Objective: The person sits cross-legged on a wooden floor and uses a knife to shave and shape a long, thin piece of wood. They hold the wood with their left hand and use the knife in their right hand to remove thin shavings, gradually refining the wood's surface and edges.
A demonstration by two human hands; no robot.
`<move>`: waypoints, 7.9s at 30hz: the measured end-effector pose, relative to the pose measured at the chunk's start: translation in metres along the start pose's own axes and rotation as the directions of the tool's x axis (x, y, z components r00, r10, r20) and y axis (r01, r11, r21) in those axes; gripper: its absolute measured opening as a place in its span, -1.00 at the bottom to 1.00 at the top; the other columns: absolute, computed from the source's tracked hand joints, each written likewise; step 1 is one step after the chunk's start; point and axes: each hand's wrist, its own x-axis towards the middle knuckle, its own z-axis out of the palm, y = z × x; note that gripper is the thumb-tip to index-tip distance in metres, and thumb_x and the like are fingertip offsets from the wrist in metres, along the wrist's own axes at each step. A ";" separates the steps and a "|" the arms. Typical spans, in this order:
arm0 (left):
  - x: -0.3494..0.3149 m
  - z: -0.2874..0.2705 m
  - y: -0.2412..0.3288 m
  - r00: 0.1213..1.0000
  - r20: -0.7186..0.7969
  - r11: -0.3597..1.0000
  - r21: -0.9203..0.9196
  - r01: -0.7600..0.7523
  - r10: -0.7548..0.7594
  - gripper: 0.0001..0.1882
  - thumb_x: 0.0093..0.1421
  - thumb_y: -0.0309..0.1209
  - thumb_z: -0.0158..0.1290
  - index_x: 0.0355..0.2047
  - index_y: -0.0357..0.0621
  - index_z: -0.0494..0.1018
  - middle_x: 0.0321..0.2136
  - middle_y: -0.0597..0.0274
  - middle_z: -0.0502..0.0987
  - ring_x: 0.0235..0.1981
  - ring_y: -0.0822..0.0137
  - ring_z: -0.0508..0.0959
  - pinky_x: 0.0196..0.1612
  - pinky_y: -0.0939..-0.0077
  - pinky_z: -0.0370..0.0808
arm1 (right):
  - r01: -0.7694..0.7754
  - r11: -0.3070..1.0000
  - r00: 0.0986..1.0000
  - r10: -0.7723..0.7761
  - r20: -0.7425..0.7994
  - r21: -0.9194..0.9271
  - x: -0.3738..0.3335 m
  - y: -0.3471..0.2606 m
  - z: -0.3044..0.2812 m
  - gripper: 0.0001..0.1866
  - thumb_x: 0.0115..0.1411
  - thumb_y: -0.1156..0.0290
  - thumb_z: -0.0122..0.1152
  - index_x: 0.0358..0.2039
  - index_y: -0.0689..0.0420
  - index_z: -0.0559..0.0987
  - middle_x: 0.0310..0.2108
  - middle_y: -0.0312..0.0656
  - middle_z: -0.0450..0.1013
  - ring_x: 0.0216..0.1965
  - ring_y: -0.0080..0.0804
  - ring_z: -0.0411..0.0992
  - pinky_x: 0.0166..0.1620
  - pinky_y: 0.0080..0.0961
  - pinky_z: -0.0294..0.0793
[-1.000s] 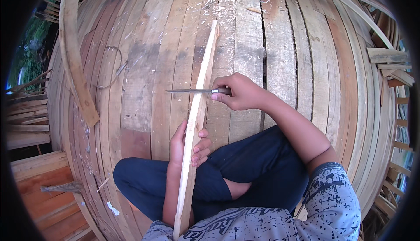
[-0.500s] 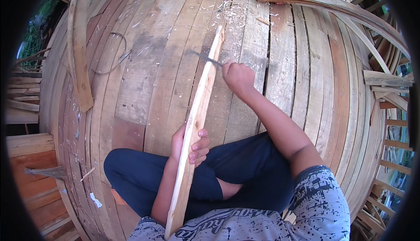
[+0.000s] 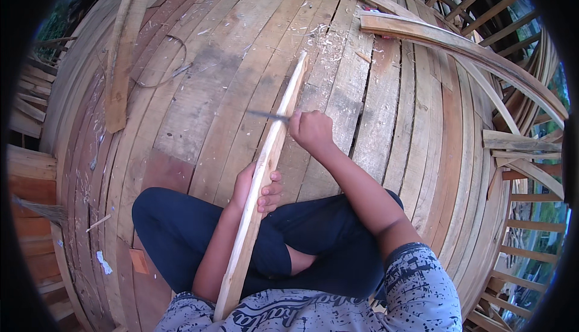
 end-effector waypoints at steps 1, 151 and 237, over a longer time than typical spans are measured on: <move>0.000 0.004 -0.006 1.000 -0.013 0.998 0.056 0.028 -0.027 -0.47 0.35 0.16 -0.36 -0.41 -0.01 0.28 -0.76 0.38 0.23 -0.87 0.46 0.24 -0.86 0.54 0.21 | -0.130 0.983 0.992 0.128 -0.023 -0.130 0.009 0.039 0.009 -0.57 0.22 0.24 -0.03 -0.67 0.25 0.57 -0.67 0.12 0.48 -0.66 0.06 0.49 -0.51 -0.11 0.52; -0.015 0.028 -0.044 0.740 -0.294 0.150 0.955 0.257 0.605 -0.43 0.39 -0.23 -0.30 -0.36 -0.59 0.49 -0.35 -0.55 0.51 -0.17 -0.41 0.53 0.01 -0.06 0.44 | 0.031 0.910 0.915 0.141 0.379 -0.413 0.065 0.134 -0.036 -0.48 0.28 0.08 -0.19 -0.48 0.18 0.64 -0.45 0.13 0.56 -0.38 0.12 0.56 -0.23 -0.03 0.56; -0.013 0.019 -0.052 0.711 -0.244 0.057 0.959 0.277 0.660 -0.44 0.38 -0.24 -0.31 -0.33 -0.59 0.51 -0.31 -0.56 0.51 -0.14 -0.41 0.52 0.04 -0.08 0.43 | 0.052 0.957 0.902 0.077 0.424 -0.284 -0.040 0.024 -0.092 -0.52 0.29 0.19 -0.12 -0.59 0.20 0.61 -0.59 0.13 0.52 -0.52 0.15 0.53 -0.32 0.01 0.54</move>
